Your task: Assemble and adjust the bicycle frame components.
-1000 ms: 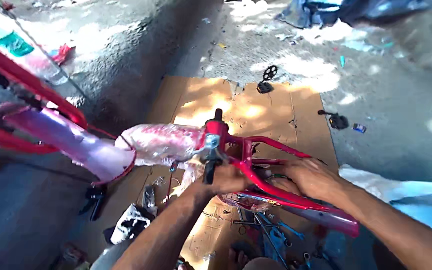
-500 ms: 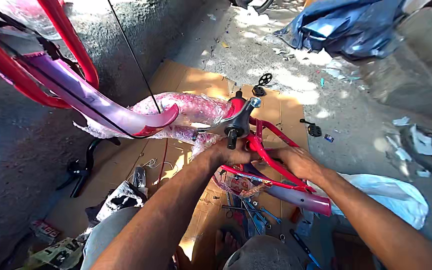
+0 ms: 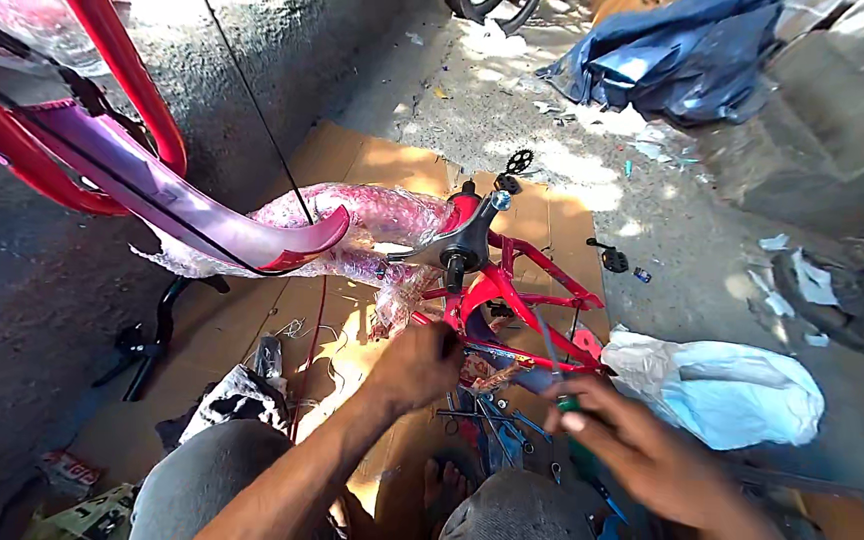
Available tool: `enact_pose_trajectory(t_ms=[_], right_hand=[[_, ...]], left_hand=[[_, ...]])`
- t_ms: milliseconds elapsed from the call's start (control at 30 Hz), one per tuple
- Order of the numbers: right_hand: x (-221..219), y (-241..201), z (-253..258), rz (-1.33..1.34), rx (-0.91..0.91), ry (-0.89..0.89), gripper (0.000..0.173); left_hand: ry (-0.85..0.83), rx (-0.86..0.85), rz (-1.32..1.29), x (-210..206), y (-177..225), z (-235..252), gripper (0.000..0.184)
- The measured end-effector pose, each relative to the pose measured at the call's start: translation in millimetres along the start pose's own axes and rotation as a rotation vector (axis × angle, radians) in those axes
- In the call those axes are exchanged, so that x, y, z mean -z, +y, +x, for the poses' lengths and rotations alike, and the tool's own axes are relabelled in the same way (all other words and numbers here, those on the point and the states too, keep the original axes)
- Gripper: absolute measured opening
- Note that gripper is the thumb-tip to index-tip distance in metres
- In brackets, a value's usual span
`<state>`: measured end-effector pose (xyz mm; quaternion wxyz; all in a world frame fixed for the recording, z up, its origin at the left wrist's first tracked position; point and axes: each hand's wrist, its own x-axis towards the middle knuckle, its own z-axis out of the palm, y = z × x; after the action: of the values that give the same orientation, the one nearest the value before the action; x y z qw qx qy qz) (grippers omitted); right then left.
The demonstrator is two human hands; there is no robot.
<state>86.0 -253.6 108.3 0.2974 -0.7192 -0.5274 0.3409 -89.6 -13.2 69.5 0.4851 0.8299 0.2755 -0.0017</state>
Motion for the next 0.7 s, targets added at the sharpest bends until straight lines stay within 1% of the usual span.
enact_pose_trajectory(t_ms=[33,67,100,133,167,200,267,367,433,500,567,633,700], right_hand=[[-21.6,0.0,11.7,-0.017,-0.013,-0.032,0.041],[-41.6,0.5,26.4,-0.029,-0.049,-0.081,0.039],[-60.3,1.7,42.7,-0.001,-0.082,-0.138,0.038],[-77.6,2.9,58.3,0.063,-0.116,-0.192,0.036],[-93.3,3.0,71.5,0.156,-0.151,-0.223,0.034],[-106.8,2.8,81.1,0.270,-0.176,-0.235,0.030],[-126.5,5.4,94.0,0.451,-0.216,-0.210,0.024],[-138.6,6.4,102.9,0.591,-0.244,-0.115,0.025],[-135.4,-2.0,105.2,0.716,-0.279,-0.113,0.025],[-132.2,-11.1,107.0,0.784,-0.318,-0.110,0.026],[-127.5,-19.0,111.2,0.778,-0.360,-0.092,0.025],[-123.0,-25.5,112.6,0.717,-0.399,-0.062,0.026],[-117.9,-29.5,110.2,0.625,-0.385,-0.021,0.028]], left_hand=[[-0.053,0.029,-0.121,-11.5,-1.0,-11.7,0.030],[-0.116,0.060,-0.272,-24.4,-3.7,-21.7,0.038],[-0.149,0.098,-0.436,-38.9,-7.6,-30.6,0.047],[-0.139,0.149,-0.583,-53.0,-12.4,-37.6,0.053],[-0.086,0.200,-0.667,-65.3,-19.6,-41.6,0.052],[-0.012,0.248,-0.698,-75.6,-29.2,-43.1,0.048],[0.114,0.310,-0.739,-87.9,-47.2,-45.5,0.045],[0.184,0.345,-0.694,-87.2,-59.5,-54.0,0.050],[0.207,0.305,-0.617,-81.9,-61.5,-55.3,0.049],[0.209,0.291,-0.514,-72.4,-58.4,-54.1,0.050],[0.188,0.300,-0.406,-60.8,-52.9,-49.2,0.052],[0.164,0.291,-0.303,-50.8,-47.3,-43.7,0.052],[0.138,0.277,-0.203,-43.3,-39.0,-39.0,0.050]])
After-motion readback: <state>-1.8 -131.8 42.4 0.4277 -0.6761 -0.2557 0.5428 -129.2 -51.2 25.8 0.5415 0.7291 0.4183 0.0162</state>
